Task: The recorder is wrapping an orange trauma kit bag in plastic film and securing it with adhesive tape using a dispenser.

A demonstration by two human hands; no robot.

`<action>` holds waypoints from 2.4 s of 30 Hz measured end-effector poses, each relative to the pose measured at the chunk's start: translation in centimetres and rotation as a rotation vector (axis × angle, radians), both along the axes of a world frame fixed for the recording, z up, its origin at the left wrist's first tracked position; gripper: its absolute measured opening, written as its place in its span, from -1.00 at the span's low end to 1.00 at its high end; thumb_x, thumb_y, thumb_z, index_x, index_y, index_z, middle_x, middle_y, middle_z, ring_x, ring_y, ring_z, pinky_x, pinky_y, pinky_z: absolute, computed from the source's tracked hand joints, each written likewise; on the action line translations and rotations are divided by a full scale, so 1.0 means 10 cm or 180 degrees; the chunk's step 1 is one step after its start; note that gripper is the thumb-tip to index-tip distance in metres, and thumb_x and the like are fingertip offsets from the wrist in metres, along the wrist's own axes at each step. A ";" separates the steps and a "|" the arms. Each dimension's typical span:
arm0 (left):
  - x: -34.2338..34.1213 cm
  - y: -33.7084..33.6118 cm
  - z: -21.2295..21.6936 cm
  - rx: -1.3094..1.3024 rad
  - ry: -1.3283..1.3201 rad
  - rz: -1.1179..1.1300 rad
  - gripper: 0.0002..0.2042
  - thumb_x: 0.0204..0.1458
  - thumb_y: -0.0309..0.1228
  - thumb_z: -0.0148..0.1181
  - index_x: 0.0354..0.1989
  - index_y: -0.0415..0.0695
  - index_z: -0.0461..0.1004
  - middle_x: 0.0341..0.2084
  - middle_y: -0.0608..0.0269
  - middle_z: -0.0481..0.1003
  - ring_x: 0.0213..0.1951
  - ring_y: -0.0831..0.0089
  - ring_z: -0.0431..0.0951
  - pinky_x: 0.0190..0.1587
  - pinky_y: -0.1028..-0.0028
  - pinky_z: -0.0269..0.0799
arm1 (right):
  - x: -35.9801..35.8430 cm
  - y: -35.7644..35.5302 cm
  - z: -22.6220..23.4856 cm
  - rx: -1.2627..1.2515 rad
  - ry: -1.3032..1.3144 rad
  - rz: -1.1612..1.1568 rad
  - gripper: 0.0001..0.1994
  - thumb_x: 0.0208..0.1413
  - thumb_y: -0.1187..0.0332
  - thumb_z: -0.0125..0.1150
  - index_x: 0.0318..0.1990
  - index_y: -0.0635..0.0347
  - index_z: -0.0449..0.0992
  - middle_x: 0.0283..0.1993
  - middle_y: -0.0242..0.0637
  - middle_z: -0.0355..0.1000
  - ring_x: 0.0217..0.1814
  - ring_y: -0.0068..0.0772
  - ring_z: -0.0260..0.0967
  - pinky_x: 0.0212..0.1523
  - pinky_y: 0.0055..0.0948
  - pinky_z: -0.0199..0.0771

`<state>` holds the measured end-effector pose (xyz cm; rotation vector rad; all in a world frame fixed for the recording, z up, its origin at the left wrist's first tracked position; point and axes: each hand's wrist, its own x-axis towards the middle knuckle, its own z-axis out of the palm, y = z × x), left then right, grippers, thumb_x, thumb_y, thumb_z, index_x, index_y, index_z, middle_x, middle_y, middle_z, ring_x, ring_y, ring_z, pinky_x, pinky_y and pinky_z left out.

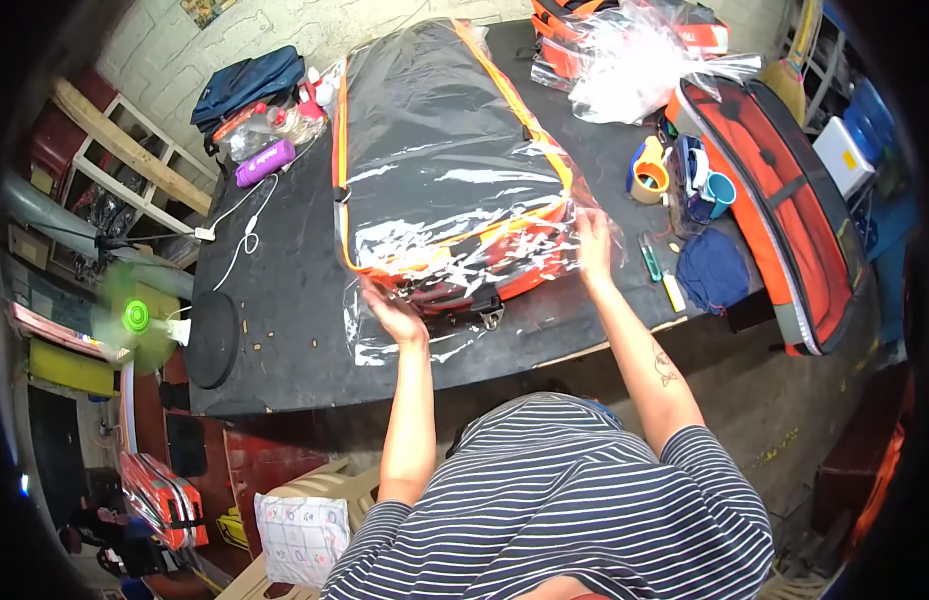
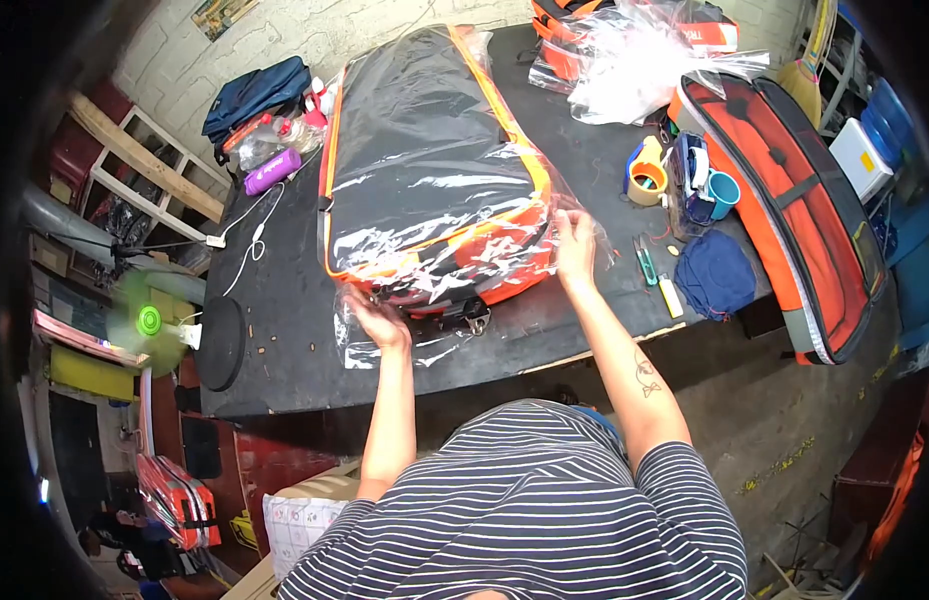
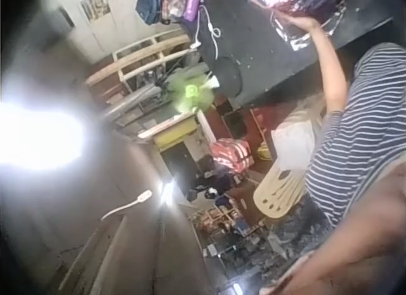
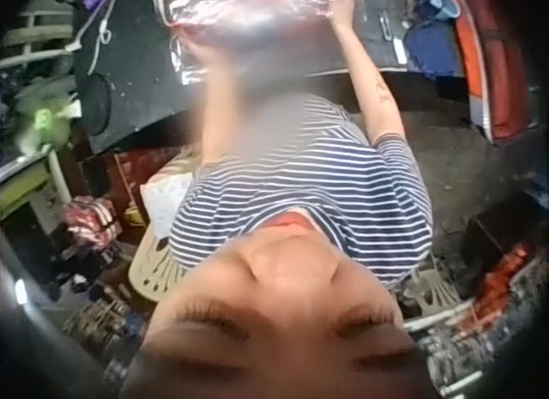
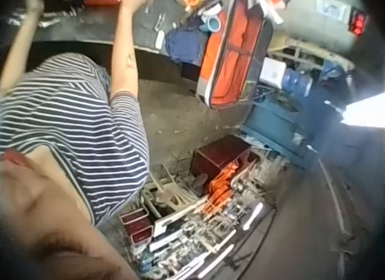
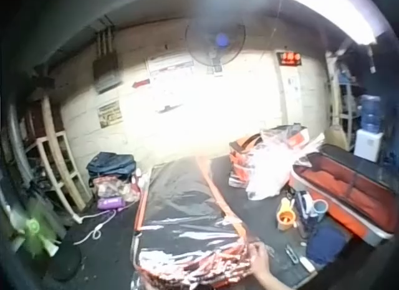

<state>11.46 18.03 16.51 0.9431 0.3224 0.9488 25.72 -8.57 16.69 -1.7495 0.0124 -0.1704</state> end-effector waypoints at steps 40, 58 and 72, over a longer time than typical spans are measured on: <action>-0.06 -0.71 0.65 0.2654 0.1230 0.0676 -0.39 -0.04 -0.35 0.27 0.17 -0.31 0.20 0.06 -0.04 0.22 0.09 0.12 0.26 0.14 0.24 0.16 | -0.56 -0.21 0.34 -0.0321 -0.1260 -0.0168 -0.40 0.03 0.23 0.28 0.16 0.32 0.20 0.07 -0.04 0.18 0.14 -0.10 0.15 0.15 -0.23 0.18; 0.09 -0.79 2.07 0.5509 -0.0747 0.0304 -0.76 -0.29 -0.61 0.24 -0.34 -0.25 0.52 -0.38 0.09 0.48 -0.28 0.15 0.53 -0.22 0.29 0.50 | -1.28 0.42 0.19 -0.2339 -0.2691 0.0884 -0.31 -0.20 0.36 0.26 0.21 0.16 0.22 0.17 -0.21 0.14 0.15 -0.09 0.07 0.19 -0.07 0.05; 0.23 -0.62 0.55 0.6268 -0.0728 0.0880 -0.73 0.02 -0.38 -0.02 -0.14 -0.11 0.53 0.09 0.37 0.38 0.09 0.34 0.30 0.09 0.39 0.22 | -1.57 0.10 -0.27 -0.2290 -0.2573 0.1259 -0.36 -0.24 0.31 0.39 0.13 0.06 0.35 0.11 -0.14 0.15 0.11 -0.05 0.16 0.14 -0.08 0.16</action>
